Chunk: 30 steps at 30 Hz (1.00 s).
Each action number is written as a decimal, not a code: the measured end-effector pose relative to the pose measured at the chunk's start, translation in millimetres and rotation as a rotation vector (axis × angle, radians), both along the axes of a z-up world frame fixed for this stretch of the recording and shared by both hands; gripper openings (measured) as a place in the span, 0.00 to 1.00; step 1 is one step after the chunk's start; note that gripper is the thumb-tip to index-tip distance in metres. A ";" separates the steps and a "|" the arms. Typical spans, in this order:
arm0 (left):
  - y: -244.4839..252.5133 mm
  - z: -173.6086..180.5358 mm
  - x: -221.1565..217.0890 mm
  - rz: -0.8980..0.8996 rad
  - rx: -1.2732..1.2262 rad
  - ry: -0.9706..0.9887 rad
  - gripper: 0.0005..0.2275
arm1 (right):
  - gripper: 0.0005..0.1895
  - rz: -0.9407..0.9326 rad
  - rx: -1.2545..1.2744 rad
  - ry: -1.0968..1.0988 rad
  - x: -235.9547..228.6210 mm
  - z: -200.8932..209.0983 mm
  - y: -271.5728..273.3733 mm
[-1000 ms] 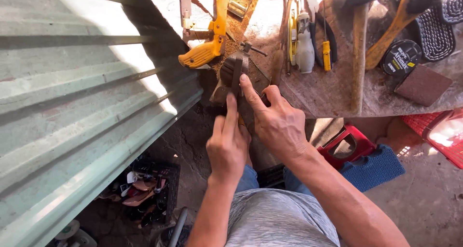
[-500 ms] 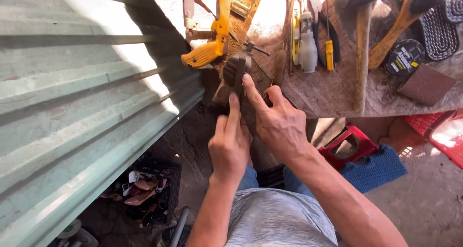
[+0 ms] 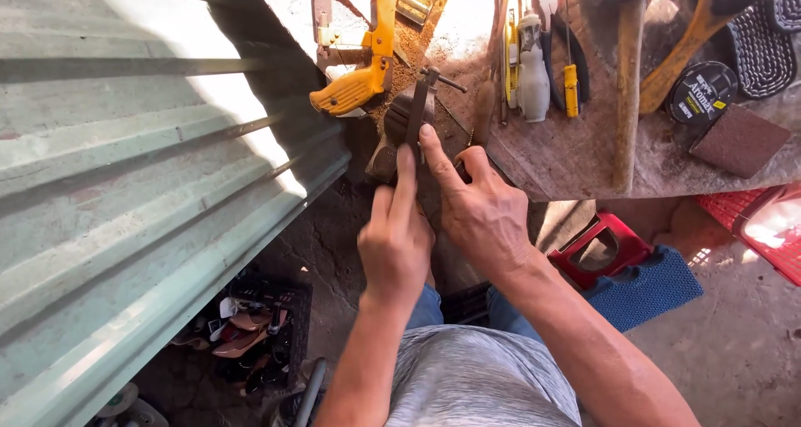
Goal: The person sharpens a small metal piece using a file and a hacksaw. They hold the metal piece in a vise, file it, and then use a hacksaw to cut it. The person repeatedly switches between filing and sawing to refine the metal piece.
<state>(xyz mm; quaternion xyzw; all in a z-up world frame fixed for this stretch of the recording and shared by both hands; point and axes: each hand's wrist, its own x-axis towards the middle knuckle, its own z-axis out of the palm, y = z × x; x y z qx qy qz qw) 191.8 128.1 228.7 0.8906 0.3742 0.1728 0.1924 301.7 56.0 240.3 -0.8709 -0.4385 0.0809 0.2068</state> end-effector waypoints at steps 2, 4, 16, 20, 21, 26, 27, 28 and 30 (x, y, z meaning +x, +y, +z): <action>-1.8 -1.5 -3.8 0.005 -0.041 0.026 0.20 | 0.32 -0.015 -0.024 -0.042 -1.7 -2.9 -3.2; 16.2 -8.6 15.1 -0.040 0.070 0.013 0.19 | 0.32 0.011 -0.002 -0.045 -1.0 -4.2 -1.6; -2.4 7.7 -11.5 -0.022 -0.016 -0.018 0.20 | 0.29 -0.019 0.049 0.031 -3.7 1.1 1.7; -8.1 25.9 -51.1 0.018 -0.296 -0.179 0.18 | 0.27 -0.030 0.106 0.037 -2.2 -6.2 0.0; 1.6 33.7 -45.0 0.006 -0.278 -0.202 0.18 | 0.27 -0.025 0.148 0.052 -0.4 -5.6 0.9; 26.2 29.9 -6.3 -0.094 -0.309 -0.338 0.18 | 0.25 -0.032 0.230 0.075 -5.8 -14.8 0.0; 24.9 15.1 -5.4 -0.104 -0.333 -0.348 0.18 | 0.25 -0.042 0.226 0.077 -7.0 -17.3 -0.8; 23.7 0.8 -4.1 -0.115 -0.357 -0.358 0.19 | 0.25 -0.052 0.223 0.079 -7.7 -19.4 -1.7; 21.5 -5.4 -2.8 -0.110 -0.377 -0.364 0.18 | 0.25 -0.050 0.219 0.068 -10.2 -23.8 -3.6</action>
